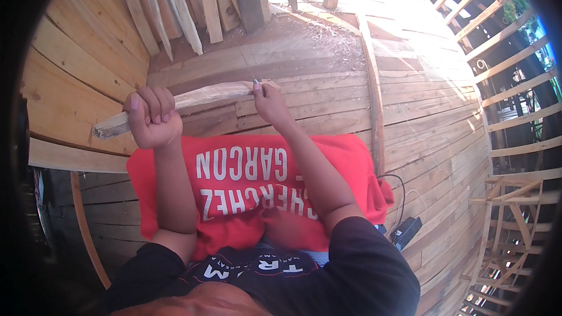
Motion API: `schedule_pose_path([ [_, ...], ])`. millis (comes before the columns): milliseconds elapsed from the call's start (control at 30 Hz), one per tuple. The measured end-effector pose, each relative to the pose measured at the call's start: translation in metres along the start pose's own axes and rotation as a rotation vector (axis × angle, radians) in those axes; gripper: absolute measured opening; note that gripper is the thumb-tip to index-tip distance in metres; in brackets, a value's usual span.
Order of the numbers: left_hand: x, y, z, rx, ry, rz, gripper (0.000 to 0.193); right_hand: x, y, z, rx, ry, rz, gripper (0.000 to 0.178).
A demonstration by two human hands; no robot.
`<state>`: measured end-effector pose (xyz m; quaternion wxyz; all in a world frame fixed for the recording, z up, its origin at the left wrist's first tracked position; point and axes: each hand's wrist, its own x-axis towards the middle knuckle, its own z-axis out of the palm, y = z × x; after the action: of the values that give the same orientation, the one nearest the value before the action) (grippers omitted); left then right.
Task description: The person uses a knife to carve a long, thin piece of wood, repeatedly shaving off thin strips of material. The person holds the wood with one hand and the knife with the other, working on a wooden deck surface.
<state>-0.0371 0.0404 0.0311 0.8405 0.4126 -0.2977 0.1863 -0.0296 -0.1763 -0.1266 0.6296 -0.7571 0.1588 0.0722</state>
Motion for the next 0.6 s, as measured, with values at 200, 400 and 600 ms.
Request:
schedule_pose_path([
  [200, 0.01, 0.013, -0.014, 0.042, 0.143, 0.035, 0.042, -0.003, 0.007, 0.009, -0.171, -0.08, -0.095, 0.043],
  [400, 0.021, -0.006, -0.027, 0.12, 0.096, 0.065, 0.041, 0.002, -0.007, 0.016, -0.182, -0.103, 0.003, 0.046],
  [600, 0.017, -0.059, -0.034, 0.124, 0.188, -0.046, 0.045, 0.041, 0.044, 0.022, -0.376, 0.147, 0.069, 0.067],
])
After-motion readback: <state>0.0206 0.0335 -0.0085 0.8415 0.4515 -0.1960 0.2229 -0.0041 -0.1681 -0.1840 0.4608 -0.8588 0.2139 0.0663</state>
